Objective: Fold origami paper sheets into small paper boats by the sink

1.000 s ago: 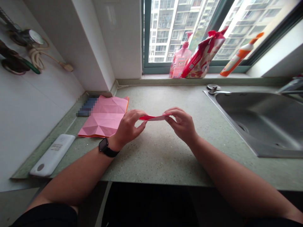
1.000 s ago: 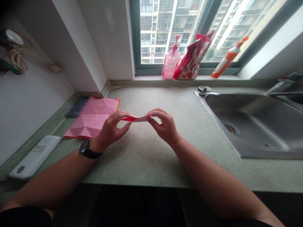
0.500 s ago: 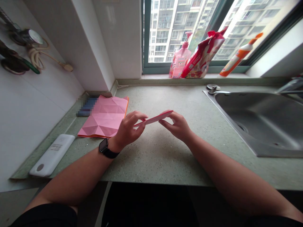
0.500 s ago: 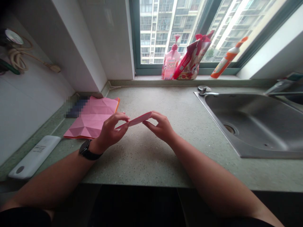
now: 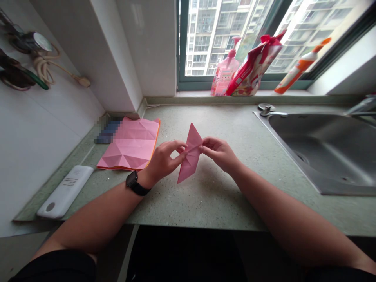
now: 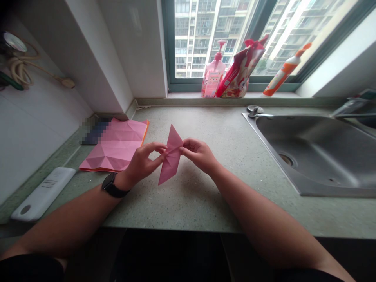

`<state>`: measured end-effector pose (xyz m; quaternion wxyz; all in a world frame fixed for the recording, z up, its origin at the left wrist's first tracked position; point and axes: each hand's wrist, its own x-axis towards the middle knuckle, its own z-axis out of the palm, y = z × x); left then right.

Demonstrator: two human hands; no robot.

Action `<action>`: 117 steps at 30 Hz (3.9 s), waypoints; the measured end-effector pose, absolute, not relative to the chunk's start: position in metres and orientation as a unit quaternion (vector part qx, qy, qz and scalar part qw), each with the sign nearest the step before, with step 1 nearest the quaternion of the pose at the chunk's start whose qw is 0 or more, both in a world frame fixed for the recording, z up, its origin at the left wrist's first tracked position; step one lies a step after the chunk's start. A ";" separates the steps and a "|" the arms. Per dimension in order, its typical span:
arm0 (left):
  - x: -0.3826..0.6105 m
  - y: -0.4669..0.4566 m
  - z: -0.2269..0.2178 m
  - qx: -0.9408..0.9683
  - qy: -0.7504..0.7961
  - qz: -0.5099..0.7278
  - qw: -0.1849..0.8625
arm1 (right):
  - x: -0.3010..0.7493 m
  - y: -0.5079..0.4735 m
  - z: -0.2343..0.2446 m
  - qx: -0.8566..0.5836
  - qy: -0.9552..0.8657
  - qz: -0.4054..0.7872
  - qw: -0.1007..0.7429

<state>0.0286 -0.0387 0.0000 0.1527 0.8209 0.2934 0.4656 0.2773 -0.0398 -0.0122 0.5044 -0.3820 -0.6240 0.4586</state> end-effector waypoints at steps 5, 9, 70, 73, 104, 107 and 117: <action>0.035 -0.032 -0.008 0.821 0.324 0.420 0.210 | 0.280 -0.038 -0.018 -0.446 -0.666 0.348 0.486; 0.039 -0.028 -0.016 0.837 0.349 0.372 0.198 | 0.283 -0.038 -0.025 -0.495 -0.732 0.178 0.433; 0.036 -0.019 -0.014 0.870 0.485 0.059 0.067 | 0.277 -0.053 -0.012 -0.473 -0.869 0.080 0.119; 0.035 -0.018 -0.014 0.869 0.486 0.057 0.066 | 0.273 -0.060 -0.012 -0.475 -0.871 0.065 0.107; 0.024 -0.005 -0.009 0.824 0.555 0.100 0.057 | 0.279 -0.040 -0.031 -0.526 -0.841 0.077 0.099; 0.021 -0.010 -0.004 0.831 0.527 0.168 0.056 | 0.280 -0.039 -0.031 -0.523 -0.840 0.081 0.122; 0.021 -0.019 -0.004 0.882 0.432 0.154 0.104 | 0.278 -0.047 -0.018 -0.524 -0.830 0.063 0.179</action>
